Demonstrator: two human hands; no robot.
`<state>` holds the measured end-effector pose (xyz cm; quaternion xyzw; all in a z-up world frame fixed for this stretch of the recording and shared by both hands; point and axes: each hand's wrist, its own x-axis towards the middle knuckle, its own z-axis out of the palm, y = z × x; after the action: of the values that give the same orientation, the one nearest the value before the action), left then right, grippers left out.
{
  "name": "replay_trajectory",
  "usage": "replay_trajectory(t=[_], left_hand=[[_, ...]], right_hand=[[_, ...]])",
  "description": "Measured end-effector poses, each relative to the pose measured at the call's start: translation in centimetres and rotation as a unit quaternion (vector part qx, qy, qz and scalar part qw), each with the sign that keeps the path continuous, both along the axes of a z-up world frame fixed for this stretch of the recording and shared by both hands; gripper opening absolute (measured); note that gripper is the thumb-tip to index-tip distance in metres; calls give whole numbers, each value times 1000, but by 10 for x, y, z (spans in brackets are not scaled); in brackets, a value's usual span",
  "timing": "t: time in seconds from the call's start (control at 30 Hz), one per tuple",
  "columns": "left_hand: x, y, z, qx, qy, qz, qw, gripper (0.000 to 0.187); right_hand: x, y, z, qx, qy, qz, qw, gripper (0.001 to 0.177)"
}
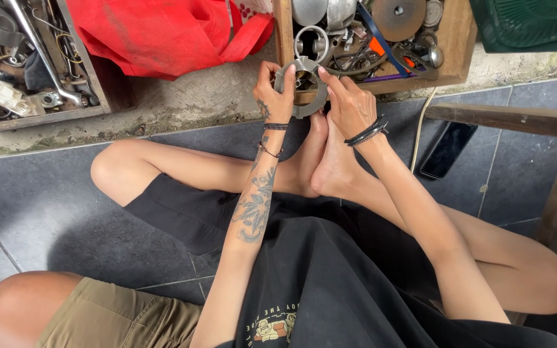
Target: Cleaning small metal motorcycle components using a small brush while sitting on the floor.
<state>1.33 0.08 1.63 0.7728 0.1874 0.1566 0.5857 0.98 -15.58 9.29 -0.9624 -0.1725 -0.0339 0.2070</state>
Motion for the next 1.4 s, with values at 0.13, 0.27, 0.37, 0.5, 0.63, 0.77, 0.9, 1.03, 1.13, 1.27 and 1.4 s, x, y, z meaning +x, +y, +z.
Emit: replay_trajectory(t=[0.13, 0.27, 0.37, 0.5, 0.63, 0.77, 0.9, 1.03, 1.13, 1.27, 1.4], left_hand=[[-1, 1, -1, 7, -18, -25, 1000, 26], [0, 2, 3, -4, -31, -35, 999, 26], [1, 3, 3, -12, -36, -39, 999, 26], [2, 2, 3, 4, -10, -41, 999, 26], [2, 7, 2, 1, -32, -56, 998, 22], [0, 3, -2, -4, -33, -54, 998, 24], [1, 1, -4, 9, -13, -50, 999, 26], [2, 4, -6, 22, -33, -57, 998, 24], [-1, 4, -5, 18, -28, -57, 998, 25], [0, 3, -9, -1, -52, -46, 998, 31], [-2, 3, -7, 5, -38, -57, 998, 26]], right_hand=[[29, 20, -1, -16, -6, 55, 998, 35], [35, 17, 1, -12, 7, 90, 996, 38], [11, -8, 13, -27, 39, 68, 997, 41], [25, 1, -2, -30, 23, 76, 996, 39], [36, 11, 0, -12, -1, 90, 996, 39], [11, -17, 12, -23, 46, 84, 995, 42], [32, -1, -2, -30, 24, 86, 996, 42], [33, 0, 1, -5, 21, 94, 995, 37], [17, -10, 17, -16, 56, 87, 994, 39], [22, -27, -9, -45, 141, 47, 988, 26], [47, -19, -16, -29, 162, -19, 986, 30]])
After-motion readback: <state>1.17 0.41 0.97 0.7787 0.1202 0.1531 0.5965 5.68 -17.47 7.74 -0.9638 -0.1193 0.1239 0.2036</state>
